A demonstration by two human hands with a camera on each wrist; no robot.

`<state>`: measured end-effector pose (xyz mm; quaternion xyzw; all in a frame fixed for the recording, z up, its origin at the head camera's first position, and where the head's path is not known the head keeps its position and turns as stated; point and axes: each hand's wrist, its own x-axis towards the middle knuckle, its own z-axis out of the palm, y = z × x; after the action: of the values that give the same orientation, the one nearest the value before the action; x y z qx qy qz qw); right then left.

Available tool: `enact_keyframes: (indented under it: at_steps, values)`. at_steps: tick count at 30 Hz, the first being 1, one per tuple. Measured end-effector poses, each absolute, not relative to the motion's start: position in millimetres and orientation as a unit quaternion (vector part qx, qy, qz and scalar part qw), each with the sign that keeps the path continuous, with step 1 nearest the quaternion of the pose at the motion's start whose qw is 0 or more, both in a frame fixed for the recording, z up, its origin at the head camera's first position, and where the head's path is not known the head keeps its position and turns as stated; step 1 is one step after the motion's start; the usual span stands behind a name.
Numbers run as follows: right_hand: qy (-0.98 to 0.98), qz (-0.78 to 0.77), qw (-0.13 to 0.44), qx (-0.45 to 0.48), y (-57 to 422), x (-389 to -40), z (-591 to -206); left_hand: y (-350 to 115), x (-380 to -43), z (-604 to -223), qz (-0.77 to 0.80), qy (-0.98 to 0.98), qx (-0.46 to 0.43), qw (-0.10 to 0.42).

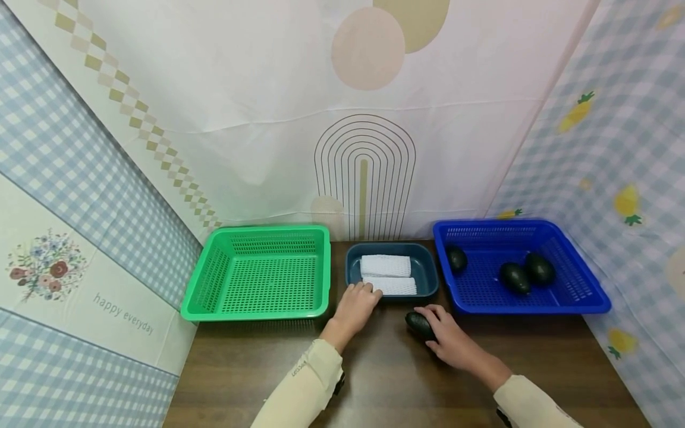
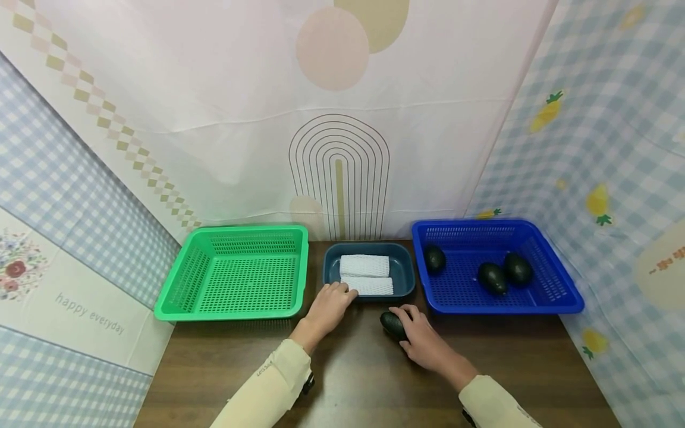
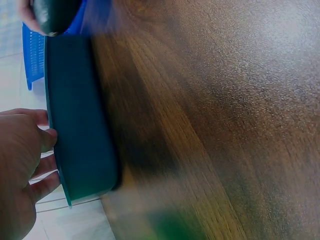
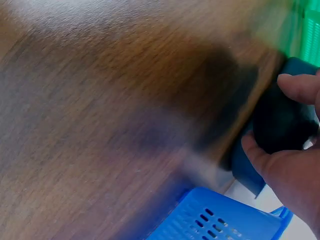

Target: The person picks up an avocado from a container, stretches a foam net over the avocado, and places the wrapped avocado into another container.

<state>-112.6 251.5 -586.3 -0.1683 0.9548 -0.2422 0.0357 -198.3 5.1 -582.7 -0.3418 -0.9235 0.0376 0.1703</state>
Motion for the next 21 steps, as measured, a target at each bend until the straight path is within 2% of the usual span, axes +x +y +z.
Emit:
enact_keyframes:
  at_steps: [14,21]
  values:
    - [0.949,-0.252,0.119,-0.149,255.9,-116.0,-595.5,6.1,-197.6,-582.7,0.024,-0.923,-0.341,0.180]
    - [0.949,-0.250,0.132,-0.138,255.3,-118.1,-597.8,5.6,-197.7,-582.8,0.022,-0.922,-0.341,0.184]
